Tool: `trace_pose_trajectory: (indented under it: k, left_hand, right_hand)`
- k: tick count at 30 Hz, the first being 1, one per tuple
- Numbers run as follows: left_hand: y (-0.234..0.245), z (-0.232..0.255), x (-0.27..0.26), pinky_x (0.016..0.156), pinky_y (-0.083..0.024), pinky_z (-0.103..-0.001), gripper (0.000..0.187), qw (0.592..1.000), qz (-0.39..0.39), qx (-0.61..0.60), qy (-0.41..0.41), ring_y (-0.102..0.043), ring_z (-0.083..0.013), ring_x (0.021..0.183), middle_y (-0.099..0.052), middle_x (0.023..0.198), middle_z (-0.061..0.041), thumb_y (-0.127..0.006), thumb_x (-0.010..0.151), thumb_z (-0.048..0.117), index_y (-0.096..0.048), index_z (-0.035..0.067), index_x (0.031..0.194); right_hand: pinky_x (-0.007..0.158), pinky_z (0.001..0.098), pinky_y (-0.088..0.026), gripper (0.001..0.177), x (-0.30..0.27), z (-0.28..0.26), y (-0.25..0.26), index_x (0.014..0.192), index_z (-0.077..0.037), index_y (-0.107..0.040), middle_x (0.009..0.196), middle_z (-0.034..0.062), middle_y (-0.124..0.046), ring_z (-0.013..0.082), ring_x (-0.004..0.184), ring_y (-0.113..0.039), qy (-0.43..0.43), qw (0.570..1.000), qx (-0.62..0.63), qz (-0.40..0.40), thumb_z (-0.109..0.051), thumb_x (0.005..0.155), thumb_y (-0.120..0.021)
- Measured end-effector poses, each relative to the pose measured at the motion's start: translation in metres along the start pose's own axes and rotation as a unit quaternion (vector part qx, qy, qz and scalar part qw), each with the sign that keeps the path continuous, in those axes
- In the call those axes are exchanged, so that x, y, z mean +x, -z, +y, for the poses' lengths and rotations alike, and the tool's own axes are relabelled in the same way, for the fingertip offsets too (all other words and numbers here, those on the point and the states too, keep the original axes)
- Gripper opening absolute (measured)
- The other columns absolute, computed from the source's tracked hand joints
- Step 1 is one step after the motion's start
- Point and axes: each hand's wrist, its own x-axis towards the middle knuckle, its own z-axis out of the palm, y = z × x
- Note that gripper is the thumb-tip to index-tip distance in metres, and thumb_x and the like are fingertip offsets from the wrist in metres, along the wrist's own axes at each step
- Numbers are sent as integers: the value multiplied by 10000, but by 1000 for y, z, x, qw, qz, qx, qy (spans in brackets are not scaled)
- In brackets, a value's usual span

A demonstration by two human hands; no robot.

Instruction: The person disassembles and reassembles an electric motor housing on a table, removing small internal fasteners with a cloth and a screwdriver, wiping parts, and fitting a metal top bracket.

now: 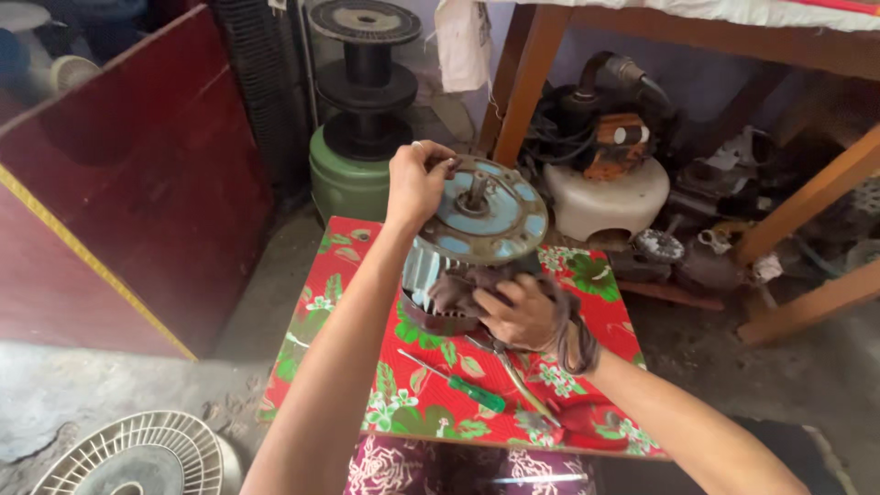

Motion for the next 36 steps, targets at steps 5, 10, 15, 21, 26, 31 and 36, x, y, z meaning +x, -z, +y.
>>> trace_pose_trajectory:
  k: [5, 10, 15, 21, 26, 31, 36]
  left_hand:
    - [2, 2, 4, 655, -570, -279, 98, 1000, 2, 21, -11, -748, -137, 691, -762, 764, -125, -781, 799, -14, -767, -27, 896]
    - [2, -3, -2, 640, -558, -268, 136, 1000, -3, 2, 14, -721, -113, 682, -772, 760, -122, -827, 747, -9, -772, -28, 869]
    - [3, -6, 0, 640, -551, -268, 130, 1000, -22, -1, 14, -705, -101, 689, -779, 760, -107, -791, 744, -39, -781, -25, 873]
    - [2, 2, -1, 626, -538, -277, 138, 999, -31, 23, 28, -688, -117, 660, -748, 726, -112, -841, 746, -13, -766, -32, 861]
    - [7, 7, -4, 650, -553, -271, 148, 999, -32, 9, 27, -713, -110, 694, -763, 761, -101, -809, 746, -31, -770, -25, 889]
    - [7, 10, -4, 652, -552, -272, 145, 998, -35, 19, 39, -706, -118, 694, -764, 757, -105, -826, 749, -14, -768, -31, 881]
    - [3, 5, -3, 658, -565, -277, 134, 999, -17, 38, 0, -726, -124, 702, -768, 770, -114, -817, 743, -31, -775, -34, 871]
  right_hand:
    - [846, 457, -498, 292, 14, -13, 48, 1009, -121, -797, 1201, 44, -637, 290, 998, -554, -46, 995, 83, -29, -217, 739, -738]
    - [905, 507, -506, 246, 96, 13, 115, 975, -36, -709, 1223, 176, -650, 404, 1045, -585, -252, 962, 39, 96, -35, 743, -627]
    - [861, 473, -525, 231, 131, 33, 75, 891, -64, -686, 1062, 114, -659, 362, 1021, -617, -249, 955, 162, 1, 23, 693, -606]
    - [827, 448, -534, 193, 77, 85, 85, 861, -70, -719, 1098, 115, -682, 372, 978, -605, -249, 960, -36, -123, 45, 728, -637]
    - [977, 447, -519, 219, 73, 73, 96, 950, -64, -748, 1215, 115, -644, 350, 1122, -607, -327, 940, 93, -4, 67, 837, -614]
    - [967, 441, -509, 269, 69, 55, 87, 937, -71, -770, 1268, 168, -656, 382, 1101, -578, -211, 970, 83, -88, 38, 737, -627]
    - [985, 427, -486, 371, 68, 103, 111, 979, -91, -780, 1292, 125, -645, 371, 1138, -575, -317, 935, 132, -86, 123, 783, -550]
